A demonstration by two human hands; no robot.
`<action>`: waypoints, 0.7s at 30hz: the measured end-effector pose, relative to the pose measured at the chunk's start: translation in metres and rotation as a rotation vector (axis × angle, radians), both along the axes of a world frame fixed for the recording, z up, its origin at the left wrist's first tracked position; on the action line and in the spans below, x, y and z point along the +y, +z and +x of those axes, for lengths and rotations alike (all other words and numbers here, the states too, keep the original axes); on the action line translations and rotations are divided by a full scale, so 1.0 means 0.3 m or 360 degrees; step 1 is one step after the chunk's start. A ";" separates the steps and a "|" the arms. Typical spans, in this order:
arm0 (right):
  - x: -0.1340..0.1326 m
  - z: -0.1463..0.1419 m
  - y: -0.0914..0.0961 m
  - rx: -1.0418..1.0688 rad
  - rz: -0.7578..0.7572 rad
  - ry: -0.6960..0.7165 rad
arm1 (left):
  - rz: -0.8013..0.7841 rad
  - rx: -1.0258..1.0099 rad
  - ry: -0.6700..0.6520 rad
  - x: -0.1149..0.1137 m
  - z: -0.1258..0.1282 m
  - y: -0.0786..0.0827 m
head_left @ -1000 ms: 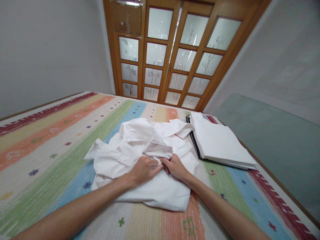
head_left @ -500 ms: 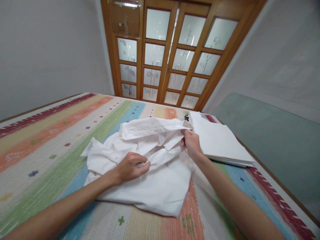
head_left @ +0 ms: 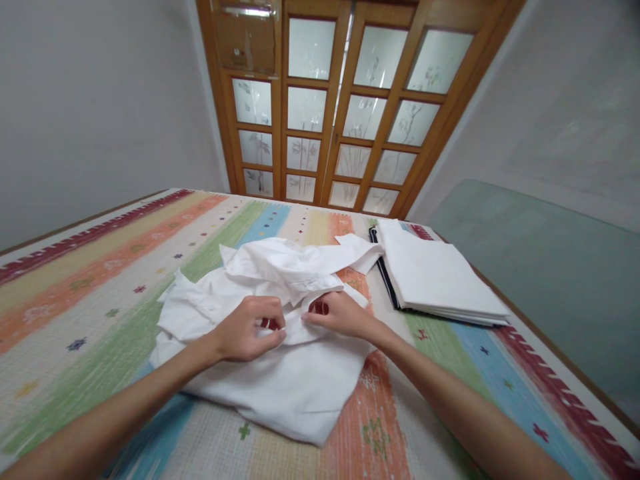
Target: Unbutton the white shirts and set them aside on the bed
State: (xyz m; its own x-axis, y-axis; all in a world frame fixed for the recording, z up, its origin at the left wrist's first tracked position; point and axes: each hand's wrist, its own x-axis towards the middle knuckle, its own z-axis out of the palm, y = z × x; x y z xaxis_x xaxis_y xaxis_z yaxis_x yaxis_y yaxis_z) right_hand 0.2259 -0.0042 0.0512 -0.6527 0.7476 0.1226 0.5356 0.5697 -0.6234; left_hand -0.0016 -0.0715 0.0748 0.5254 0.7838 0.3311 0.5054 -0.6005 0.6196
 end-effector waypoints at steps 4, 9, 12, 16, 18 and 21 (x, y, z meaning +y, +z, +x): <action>-0.004 -0.011 -0.029 -0.0066 0.0070 -0.0086 | -0.0243 0.0237 0.0261 0.026 0.048 0.003; -0.005 -0.006 -0.024 0.0096 0.0042 -0.0092 | -0.0239 0.0508 0.0364 0.058 0.110 -0.026; -0.001 0.004 -0.020 0.0255 -0.0017 -0.0167 | -0.0180 0.0497 0.0297 0.072 0.145 -0.047; 0.006 0.020 -0.020 0.0439 -0.0121 -0.0198 | -0.0151 0.0248 0.0231 0.096 0.172 -0.075; 0.007 0.024 -0.021 0.0495 -0.0147 -0.0217 | -0.0165 0.0119 0.0222 0.108 0.176 -0.090; 0.005 0.023 -0.022 0.0567 -0.0144 -0.0248 | -0.0125 0.0000 0.0250 0.120 0.180 -0.106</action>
State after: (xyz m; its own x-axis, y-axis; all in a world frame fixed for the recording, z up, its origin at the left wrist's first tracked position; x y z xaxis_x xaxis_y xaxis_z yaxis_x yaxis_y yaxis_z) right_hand 0.2328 -0.0026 0.0447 -0.4593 0.8525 0.2497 0.3525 0.4329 -0.8296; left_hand 0.0523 -0.0355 0.0432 0.3947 0.8796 0.2655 0.5893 -0.4641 0.6613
